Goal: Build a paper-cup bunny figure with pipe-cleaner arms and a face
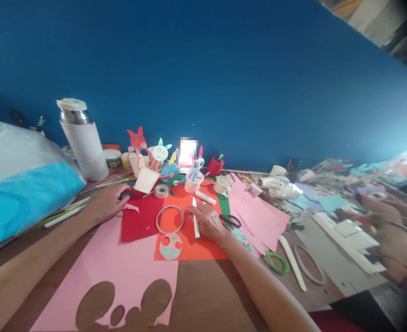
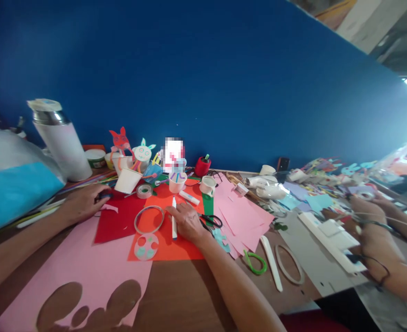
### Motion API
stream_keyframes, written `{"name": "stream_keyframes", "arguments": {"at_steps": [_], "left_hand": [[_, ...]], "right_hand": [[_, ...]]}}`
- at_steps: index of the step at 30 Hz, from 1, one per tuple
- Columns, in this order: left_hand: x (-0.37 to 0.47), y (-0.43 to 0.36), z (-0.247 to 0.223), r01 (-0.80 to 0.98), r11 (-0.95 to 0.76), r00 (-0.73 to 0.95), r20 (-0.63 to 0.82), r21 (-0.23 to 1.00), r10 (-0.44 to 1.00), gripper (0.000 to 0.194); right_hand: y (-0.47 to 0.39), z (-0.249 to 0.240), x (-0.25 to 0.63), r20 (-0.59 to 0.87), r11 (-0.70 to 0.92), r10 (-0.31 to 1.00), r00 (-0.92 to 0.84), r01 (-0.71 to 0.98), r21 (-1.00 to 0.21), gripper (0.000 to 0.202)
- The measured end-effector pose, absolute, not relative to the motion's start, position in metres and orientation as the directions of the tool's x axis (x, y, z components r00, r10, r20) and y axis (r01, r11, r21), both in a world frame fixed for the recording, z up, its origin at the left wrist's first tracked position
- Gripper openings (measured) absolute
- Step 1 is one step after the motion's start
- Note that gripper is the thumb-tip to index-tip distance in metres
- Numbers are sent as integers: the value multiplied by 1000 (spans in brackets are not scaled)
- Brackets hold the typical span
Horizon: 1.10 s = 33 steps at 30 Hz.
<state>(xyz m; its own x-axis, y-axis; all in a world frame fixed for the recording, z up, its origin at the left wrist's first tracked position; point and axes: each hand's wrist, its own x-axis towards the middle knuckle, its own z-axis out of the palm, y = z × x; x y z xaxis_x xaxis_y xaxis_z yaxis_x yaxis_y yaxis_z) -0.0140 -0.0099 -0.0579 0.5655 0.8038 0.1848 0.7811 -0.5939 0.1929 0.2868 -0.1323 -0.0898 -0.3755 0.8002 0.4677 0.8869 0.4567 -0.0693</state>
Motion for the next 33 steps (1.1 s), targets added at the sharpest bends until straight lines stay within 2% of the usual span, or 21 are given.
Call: {"name": "stream_keyframes", "arguments": {"at_steps": [13, 20, 27, 33], "left_hand": [[-21, 6, -80, 731, -663, 608, 290, 159, 739, 32], [-23, 8, -82, 721, -674, 614, 305, 160, 728, 33], [-26, 14, -92, 713, -685, 596, 387, 149, 704, 30], [-26, 11, -89, 694, -714, 616, 435, 94, 657, 28]], "right_hand": [[-134, -91, 285, 464, 512, 763, -450, 859, -10, 21], [-135, -86, 284, 470, 514, 760, -448, 858, -13, 19], [-134, -90, 285, 451, 530, 757, -473, 848, 0, 20], [-135, -88, 285, 455, 526, 761, -463, 851, -13, 18]]}}
